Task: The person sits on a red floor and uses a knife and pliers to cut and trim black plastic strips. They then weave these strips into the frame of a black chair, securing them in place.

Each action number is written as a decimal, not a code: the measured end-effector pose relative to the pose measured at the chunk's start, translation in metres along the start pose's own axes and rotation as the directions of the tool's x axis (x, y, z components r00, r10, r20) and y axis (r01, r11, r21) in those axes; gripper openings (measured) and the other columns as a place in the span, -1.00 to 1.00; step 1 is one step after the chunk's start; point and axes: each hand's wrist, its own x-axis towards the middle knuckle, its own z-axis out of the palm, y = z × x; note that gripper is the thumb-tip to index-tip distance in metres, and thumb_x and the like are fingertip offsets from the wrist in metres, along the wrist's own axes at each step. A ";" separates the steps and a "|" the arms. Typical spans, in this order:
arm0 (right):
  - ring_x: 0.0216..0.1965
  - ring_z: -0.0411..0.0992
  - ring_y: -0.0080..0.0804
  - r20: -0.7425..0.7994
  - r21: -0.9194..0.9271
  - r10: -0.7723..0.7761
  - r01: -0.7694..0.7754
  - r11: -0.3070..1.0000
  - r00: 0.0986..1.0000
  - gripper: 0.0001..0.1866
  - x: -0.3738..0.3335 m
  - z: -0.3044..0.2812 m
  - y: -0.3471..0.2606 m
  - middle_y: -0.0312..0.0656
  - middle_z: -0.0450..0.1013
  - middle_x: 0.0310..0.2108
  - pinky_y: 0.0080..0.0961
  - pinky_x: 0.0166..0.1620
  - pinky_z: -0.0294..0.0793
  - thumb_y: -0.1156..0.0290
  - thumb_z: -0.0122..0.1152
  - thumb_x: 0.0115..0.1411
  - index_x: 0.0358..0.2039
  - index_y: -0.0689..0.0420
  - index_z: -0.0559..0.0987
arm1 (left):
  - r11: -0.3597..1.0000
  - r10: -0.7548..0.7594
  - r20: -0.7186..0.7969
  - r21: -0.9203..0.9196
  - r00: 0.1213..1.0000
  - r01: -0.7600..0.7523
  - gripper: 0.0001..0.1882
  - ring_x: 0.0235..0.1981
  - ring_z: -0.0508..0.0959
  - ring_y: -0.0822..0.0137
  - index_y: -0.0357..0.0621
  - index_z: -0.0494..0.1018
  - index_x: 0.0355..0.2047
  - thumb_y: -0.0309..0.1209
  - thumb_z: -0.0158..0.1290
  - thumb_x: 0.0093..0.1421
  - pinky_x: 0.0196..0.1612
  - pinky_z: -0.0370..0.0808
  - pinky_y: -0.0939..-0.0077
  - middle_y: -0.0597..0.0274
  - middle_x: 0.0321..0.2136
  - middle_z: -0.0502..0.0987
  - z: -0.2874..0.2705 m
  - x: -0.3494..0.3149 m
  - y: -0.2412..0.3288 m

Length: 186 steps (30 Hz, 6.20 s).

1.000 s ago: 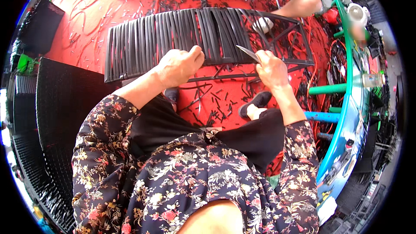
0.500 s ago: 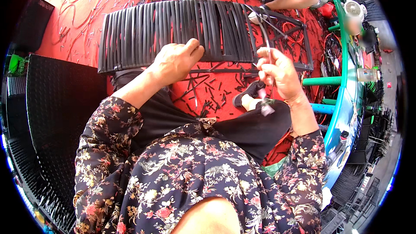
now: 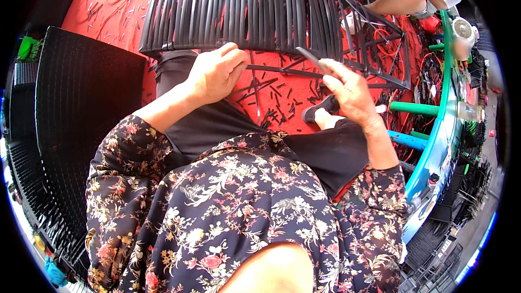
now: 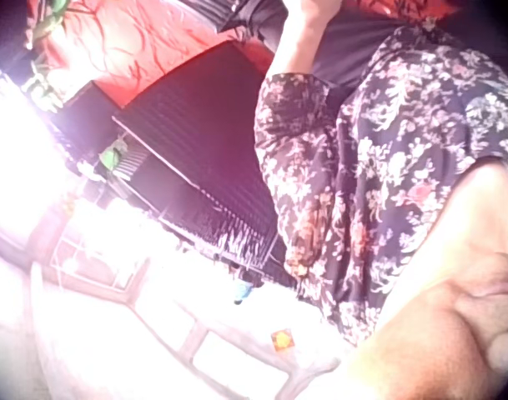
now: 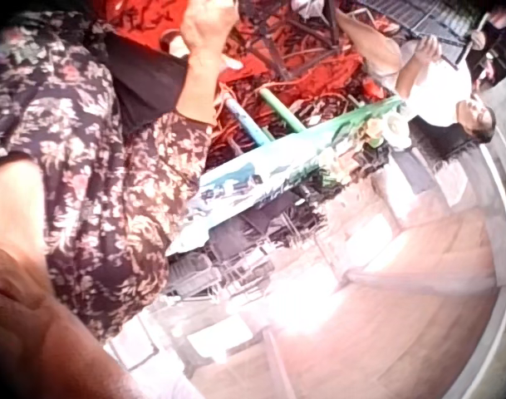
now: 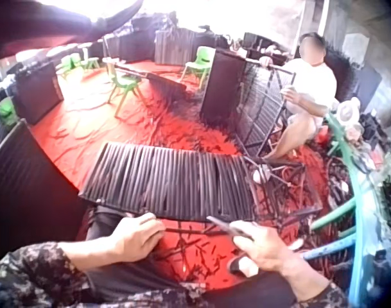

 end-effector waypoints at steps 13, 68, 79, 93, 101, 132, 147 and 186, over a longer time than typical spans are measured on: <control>-0.24 0.42 0.02 -0.147 -0.108 -0.181 0.166 0.980 0.972 -0.63 -0.013 0.056 -0.018 0.09 0.42 -0.21 -0.32 -0.17 0.42 0.60 0.00 0.09 -0.04 0.20 0.41 | 0.905 0.151 0.197 0.366 0.969 -0.215 -0.46 -0.51 0.47 0.19 -0.07 0.33 -0.16 -0.37 0.24 -0.22 -0.46 0.43 0.35 0.18 -0.37 0.29 0.000 0.034 -0.034; -0.07 0.44 -0.27 -0.133 -0.246 0.077 -0.109 0.963 0.988 -0.62 -0.029 0.043 -0.056 0.00 0.43 -0.10 -0.56 -0.06 0.39 0.65 -0.05 0.11 -0.01 0.21 0.42 | 0.913 0.013 0.063 0.407 0.998 -0.038 -0.55 -0.35 0.52 0.21 0.03 0.43 -0.20 -0.33 0.16 -0.20 -0.35 0.48 0.33 0.29 -0.39 0.42 0.016 0.043 0.003; -0.11 0.42 -0.16 -0.366 -0.287 -0.148 0.039 0.957 0.919 -0.61 -0.026 0.072 0.002 0.00 0.44 -0.16 -0.42 -0.10 0.41 0.57 0.01 0.13 0.01 0.15 0.40 | 0.914 -0.070 0.088 0.405 0.994 0.029 -0.62 -0.33 0.52 0.21 0.02 0.46 -0.26 -0.28 0.16 -0.16 -0.31 0.47 0.33 0.29 -0.40 0.43 0.043 0.050 -0.006; -0.15 0.44 -0.08 0.065 -0.463 0.022 0.010 0.886 0.998 -0.67 0.005 0.005 -0.045 0.07 0.45 -0.22 -0.35 -0.07 0.41 0.47 -0.01 0.12 -0.08 0.10 0.48 | 0.952 -0.030 0.075 0.307 0.997 0.005 -0.79 -0.43 0.51 0.14 -0.11 0.40 -0.53 -0.36 0.14 -0.20 -0.40 0.44 0.25 0.18 -0.51 0.41 0.035 0.052 -0.001; -0.03 0.40 -0.40 -0.392 -0.245 0.011 -0.116 0.963 0.920 -0.64 -0.022 0.067 -0.020 -0.09 0.42 -0.05 -0.57 0.03 0.33 0.60 0.02 0.13 -0.02 0.15 0.45 | 0.961 -0.020 -0.007 0.274 1.000 0.021 -0.84 -0.46 0.49 0.16 -0.11 0.38 -0.57 -0.36 0.10 -0.18 -0.42 0.43 0.27 0.19 -0.54 0.39 0.039 0.050 0.007; -0.12 0.44 -0.18 -0.478 -0.113 0.081 -0.153 0.982 0.874 -0.67 0.000 0.070 0.007 -0.07 0.47 -0.18 -0.41 -0.05 0.38 0.46 0.03 0.14 -0.04 0.06 0.45 | 0.953 0.048 -0.143 0.303 0.989 -0.002 -0.87 -0.52 0.49 0.16 -0.10 0.37 -0.63 -0.34 0.04 -0.10 -0.46 0.43 0.29 0.19 -0.61 0.37 0.051 0.061 0.005; -0.11 0.44 -0.16 -0.170 -0.356 0.096 -0.152 0.922 0.981 -0.68 0.014 0.018 -0.022 -0.05 0.46 -0.17 -0.41 -0.01 0.37 0.41 0.03 0.12 -0.08 0.07 0.48 | 0.946 -0.053 -0.138 0.309 0.989 0.094 -0.89 -0.47 0.51 0.20 -0.12 0.40 -0.60 -0.37 0.07 -0.13 -0.44 0.45 0.32 0.21 -0.57 0.40 0.049 0.058 0.011; -0.72 0.23 -0.57 -0.224 0.732 0.462 -0.164 0.661 0.858 -0.77 0.010 0.034 0.064 -0.30 0.31 -0.66 -0.62 -0.67 0.21 0.22 0.05 0.18 -0.32 0.13 0.47 | 0.989 0.041 -0.080 -0.138 0.996 -0.052 -0.86 -0.53 0.48 0.20 -0.26 0.43 -0.38 -0.58 0.07 -0.01 -0.47 0.41 0.48 0.13 -0.52 0.42 0.053 0.034 0.022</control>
